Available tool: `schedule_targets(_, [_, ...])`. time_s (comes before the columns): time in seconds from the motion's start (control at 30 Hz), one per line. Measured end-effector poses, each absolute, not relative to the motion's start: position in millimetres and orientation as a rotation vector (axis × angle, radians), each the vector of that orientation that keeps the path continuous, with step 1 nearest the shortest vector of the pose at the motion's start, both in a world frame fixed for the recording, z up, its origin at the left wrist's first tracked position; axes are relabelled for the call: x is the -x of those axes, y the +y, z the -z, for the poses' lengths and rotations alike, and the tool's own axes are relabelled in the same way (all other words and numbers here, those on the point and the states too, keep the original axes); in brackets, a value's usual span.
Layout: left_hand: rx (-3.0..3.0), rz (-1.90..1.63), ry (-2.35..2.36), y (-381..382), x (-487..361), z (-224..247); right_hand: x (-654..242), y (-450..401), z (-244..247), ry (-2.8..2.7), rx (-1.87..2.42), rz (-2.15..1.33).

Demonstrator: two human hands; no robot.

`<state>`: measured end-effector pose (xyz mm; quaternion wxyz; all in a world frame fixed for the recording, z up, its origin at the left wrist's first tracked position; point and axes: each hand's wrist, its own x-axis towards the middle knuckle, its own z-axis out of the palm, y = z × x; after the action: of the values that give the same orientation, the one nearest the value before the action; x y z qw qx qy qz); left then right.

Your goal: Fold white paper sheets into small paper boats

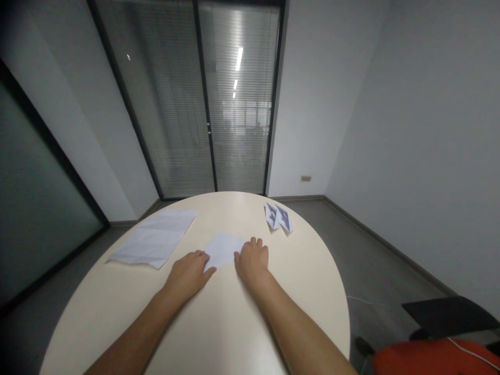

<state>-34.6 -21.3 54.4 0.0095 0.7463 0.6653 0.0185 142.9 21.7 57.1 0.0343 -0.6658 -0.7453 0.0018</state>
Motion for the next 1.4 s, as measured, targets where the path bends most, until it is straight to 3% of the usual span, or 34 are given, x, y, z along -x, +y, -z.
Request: schedule_targets(1.4, [-2.323,-0.077,2.082,-19.5,35.6,-51.4,-147.4,25.0,-50.0,-2.351,1.894,0.033])
